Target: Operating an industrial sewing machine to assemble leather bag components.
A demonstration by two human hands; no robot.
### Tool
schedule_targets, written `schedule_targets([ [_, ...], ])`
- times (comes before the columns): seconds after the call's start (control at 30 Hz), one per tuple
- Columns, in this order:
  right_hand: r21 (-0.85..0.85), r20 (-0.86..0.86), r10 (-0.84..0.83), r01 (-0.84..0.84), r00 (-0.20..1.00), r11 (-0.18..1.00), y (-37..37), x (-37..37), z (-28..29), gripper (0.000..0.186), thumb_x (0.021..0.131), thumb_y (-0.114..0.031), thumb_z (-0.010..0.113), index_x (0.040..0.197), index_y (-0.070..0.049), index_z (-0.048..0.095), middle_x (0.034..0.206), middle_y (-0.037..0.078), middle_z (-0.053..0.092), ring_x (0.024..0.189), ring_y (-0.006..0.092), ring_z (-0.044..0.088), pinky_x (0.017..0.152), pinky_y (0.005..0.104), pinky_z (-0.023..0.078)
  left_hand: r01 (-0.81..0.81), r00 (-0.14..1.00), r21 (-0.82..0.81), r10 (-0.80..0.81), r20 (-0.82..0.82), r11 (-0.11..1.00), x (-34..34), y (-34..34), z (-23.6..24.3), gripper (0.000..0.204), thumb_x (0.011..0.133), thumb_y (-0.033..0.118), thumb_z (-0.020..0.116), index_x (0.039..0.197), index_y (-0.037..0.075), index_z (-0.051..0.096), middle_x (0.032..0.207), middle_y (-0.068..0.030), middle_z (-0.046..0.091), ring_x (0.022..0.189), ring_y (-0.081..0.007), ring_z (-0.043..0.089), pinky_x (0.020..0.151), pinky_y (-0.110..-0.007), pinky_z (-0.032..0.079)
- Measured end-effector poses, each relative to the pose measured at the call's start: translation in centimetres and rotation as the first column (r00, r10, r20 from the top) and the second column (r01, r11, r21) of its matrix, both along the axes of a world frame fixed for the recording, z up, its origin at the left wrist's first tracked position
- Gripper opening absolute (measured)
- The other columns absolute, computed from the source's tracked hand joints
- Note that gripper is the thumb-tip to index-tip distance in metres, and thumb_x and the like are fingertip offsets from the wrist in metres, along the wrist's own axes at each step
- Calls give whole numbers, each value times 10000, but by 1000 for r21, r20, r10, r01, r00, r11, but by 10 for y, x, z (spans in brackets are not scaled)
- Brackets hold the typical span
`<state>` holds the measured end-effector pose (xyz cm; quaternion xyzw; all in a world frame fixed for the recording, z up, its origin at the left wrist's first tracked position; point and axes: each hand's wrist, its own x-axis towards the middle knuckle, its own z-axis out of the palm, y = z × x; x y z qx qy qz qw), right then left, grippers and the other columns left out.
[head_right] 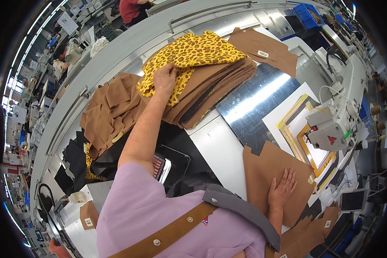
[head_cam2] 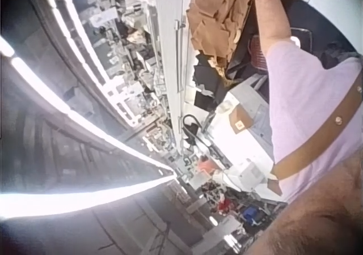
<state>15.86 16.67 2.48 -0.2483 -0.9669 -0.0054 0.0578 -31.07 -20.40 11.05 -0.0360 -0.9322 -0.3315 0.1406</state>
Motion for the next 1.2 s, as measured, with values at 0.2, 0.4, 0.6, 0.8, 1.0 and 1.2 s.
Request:
schedule_targets([
  [0.2, 13, -3, -21, 21, 1000, 1000, 0, 0, 0, 655, 1005, -378, 499, 1590, -131, 340, 1664, 117, 301, 1553, 323, 229, 1250, 563, 142, 278, 844, -96, -291, -452, 956, 44, 22, -5, 136, 933, 234, 714, 952, 112, 769, 814, -80, 730, 783, -282, 689, 933, -392, 472],
  [0.4, 14, -16, -5, 6, 1000, 1000, -1, 0, -1, 654, 1001, -381, 510, 1583, -126, 356, 1658, 116, 313, 1545, 326, 245, 1244, 564, 161, 177, 882, 409, 41, -470, 895, 78, -2, 17, 360, 1055, 297, 596, 828, 21, 637, 676, -126, 613, 595, -273, 558, 582, -412, 445],
  [0.6, 16, -67, 29, -29, 997, 999, 0, 8, -5, 649, 1000, -380, 532, 1572, -119, 371, 1651, 127, 321, 1536, 338, 261, 1226, 598, 187, 17, 970, 996, -243, 4, 87, 123, -51, 45, 316, 1078, 270, 561, 1104, -21, 680, 1026, -96, 747, 856, -163, 730, 748, -305, 609],
  [0.8, 28, -124, 80, -77, 989, 997, 6, 10, -8, 648, 1004, -393, 547, 1566, -118, 377, 1645, 136, 326, 1535, 341, 262, 1223, 607, 187, -31, 941, 1000, -336, 30, 3, 170, -90, 64, 301, 1081, 244, 545, 1129, -25, 670, 1045, -117, 749, 871, -202, 744, 771, -345, 628],
  [1.0, 21, -133, 89, -87, 987, 996, 9, 11, -8, 640, 1028, -423, 513, 1573, -122, 367, 1651, 119, 320, 1538, 325, 261, 1229, 601, 181, -68, 936, 996, -342, 81, 49, 206, -129, 86, 287, 1063, 236, 579, 1130, -28, 668, 1037, -138, 753, 851, -226, 754, 750, -365, 643],
  [1.2, 54, -116, 102, -96, 988, 994, 10, 16, -15, 636, 1034, -428, 499, 1579, -132, 360, 1659, 100, 313, 1542, 311, 257, 1231, 594, 187, -98, 965, 994, -238, 107, 49, 209, -173, 96, 295, 1046, 291, 614, 1030, 1, 665, 938, -113, 750, 771, -219, 748, 684, -358, 645],
])
